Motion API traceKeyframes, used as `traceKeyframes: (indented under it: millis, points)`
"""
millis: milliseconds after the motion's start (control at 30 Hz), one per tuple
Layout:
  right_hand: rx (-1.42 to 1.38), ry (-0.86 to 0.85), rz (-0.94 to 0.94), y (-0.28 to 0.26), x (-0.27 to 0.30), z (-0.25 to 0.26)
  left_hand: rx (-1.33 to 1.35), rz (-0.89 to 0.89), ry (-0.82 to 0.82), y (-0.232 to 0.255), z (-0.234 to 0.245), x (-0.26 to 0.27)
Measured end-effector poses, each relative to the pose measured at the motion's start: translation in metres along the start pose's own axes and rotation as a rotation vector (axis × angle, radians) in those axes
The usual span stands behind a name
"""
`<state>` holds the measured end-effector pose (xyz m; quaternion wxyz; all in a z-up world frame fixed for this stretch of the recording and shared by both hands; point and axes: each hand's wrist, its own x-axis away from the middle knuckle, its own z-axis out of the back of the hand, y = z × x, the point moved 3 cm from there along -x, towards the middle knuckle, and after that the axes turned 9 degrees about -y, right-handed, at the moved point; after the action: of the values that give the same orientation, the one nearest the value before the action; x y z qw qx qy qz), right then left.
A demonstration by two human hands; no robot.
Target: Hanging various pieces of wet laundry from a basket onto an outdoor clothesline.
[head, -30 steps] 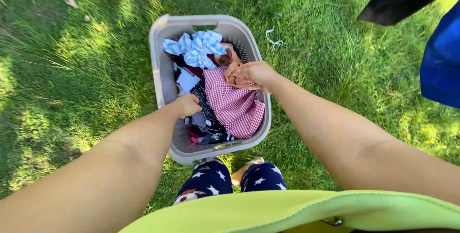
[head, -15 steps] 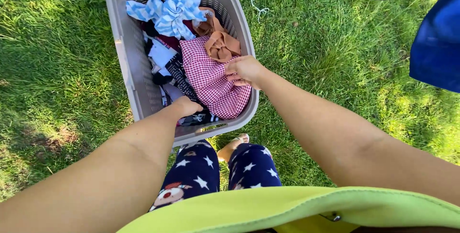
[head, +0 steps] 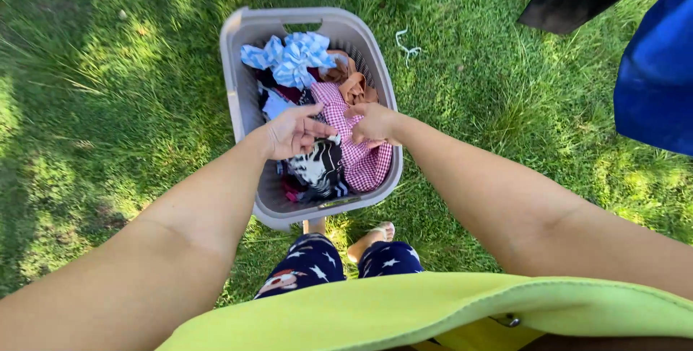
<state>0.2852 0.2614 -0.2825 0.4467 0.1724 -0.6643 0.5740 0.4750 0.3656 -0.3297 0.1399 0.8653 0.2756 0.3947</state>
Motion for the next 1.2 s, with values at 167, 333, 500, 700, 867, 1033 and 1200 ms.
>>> traceKeyframes:
  millis: [167, 333, 500, 700, 867, 1033, 1200]
  points:
    - [0.12, 0.021, 0.02, -0.044, 0.015, -0.008, 0.052, -0.152, -0.239, 0.066, -0.002, 0.005]
    - [0.181, 0.084, 0.04, -0.087, 0.018, -0.007, 0.041, -0.337, -0.208, 0.122, -0.031, 0.044]
    - [-0.267, 0.113, 0.141, -0.124, 0.037, 0.007, -0.145, -0.6, 0.134, 0.137, -0.002, 0.057]
    - [-0.527, 0.103, 0.29, -0.148, 0.066, 0.029, -0.458, -0.467, 0.342, 0.095, 0.018, 0.052]
    - [-0.666, -0.012, 0.355, -0.148, 0.093, 0.047, -1.076, -0.288, 0.597, 0.091, 0.028, 0.021]
    - [-0.749, 0.176, 0.394, -0.126, 0.103, 0.079, -0.949, -0.243, 0.576, 0.116, 0.002, 0.02]
    - [-0.688, 0.366, 0.34, -0.098, 0.126, 0.087, -0.168, -0.216, 0.122, 0.144, -0.037, -0.006]
